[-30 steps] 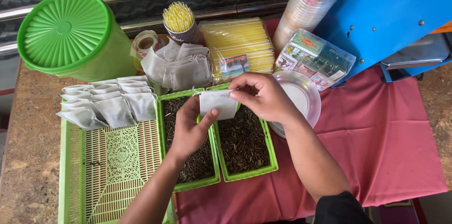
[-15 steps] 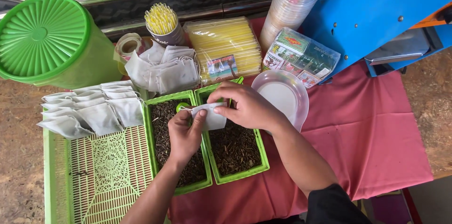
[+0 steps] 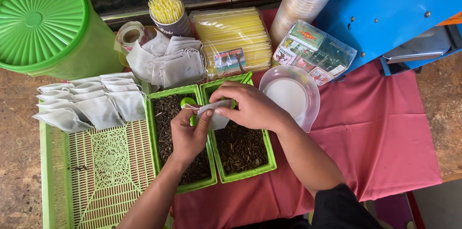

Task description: Filling small filter bags with dried tea leaves using a plastic spoon

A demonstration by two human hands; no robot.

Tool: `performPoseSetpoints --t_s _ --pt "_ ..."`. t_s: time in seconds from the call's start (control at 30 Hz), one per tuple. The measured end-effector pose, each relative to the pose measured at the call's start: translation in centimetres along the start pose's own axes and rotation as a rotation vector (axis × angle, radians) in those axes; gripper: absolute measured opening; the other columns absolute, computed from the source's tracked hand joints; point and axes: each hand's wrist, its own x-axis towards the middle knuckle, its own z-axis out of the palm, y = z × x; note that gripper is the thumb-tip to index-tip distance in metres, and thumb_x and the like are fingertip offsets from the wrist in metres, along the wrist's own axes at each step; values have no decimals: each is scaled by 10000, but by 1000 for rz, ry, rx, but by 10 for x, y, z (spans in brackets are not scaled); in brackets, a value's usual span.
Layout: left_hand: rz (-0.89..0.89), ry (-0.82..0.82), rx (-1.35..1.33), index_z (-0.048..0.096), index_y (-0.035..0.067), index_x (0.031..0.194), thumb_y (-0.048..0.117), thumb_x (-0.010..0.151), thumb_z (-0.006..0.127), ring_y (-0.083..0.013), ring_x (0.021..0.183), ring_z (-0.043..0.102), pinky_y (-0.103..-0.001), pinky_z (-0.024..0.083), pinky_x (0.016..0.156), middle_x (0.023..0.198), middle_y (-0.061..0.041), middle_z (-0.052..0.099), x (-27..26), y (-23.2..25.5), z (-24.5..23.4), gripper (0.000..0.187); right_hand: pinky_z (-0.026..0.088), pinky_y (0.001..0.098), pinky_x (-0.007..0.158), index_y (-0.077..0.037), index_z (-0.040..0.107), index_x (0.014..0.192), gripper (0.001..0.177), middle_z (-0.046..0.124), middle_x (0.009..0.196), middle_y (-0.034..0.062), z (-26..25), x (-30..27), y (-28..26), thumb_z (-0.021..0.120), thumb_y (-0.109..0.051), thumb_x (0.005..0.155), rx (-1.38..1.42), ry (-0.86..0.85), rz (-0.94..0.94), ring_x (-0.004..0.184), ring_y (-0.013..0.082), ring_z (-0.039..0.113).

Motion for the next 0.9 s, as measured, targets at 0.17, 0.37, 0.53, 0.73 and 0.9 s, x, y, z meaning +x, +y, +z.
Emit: performPoseSetpoints --t_s 0.17,0.37,0.53,0.73,0.9 --pt "23 5 16 654 33 747 109 926 777 -179 600 559 -325 443 606 704 -118 688 -4 -14 0 231 546 444 754 -62 684 1138 253 690 972 141 -4 1 -7 740 -68 892 26 16 -6 882 319 676" --pt "7 4 24 647 29 744 91 928 767 -158 602 518 -330 428 594 677 -113 661 -2 -7 1 228 533 412 719 -57 692 1084 179 678 934 127 1 1 -2 726 -71 909 49 17 -18 834 297 658" --pt "24 8 25 657 38 743 84 907 786 -177 595 548 -330 437 603 684 -114 671 -5 -13 1 213 525 407 693 -65 683 1005 97 668 899 113 2 1 -1 719 -92 920 51 0 -21 817 296 654" --pt "39 5 43 646 35 741 86 904 789 -236 585 559 -354 451 614 683 -128 660 -5 -16 -1 223 513 372 651 -58 675 941 63 652 841 93 2 2 -4 722 -97 922 57 -23 0 762 251 632" --pt "72 4 31 658 42 764 99 915 786 -260 590 583 -358 459 623 688 -129 657 -6 -18 -2 206 537 428 753 -22 675 935 74 669 867 140 1 1 -2 707 -87 923 19 -129 64 832 306 663"
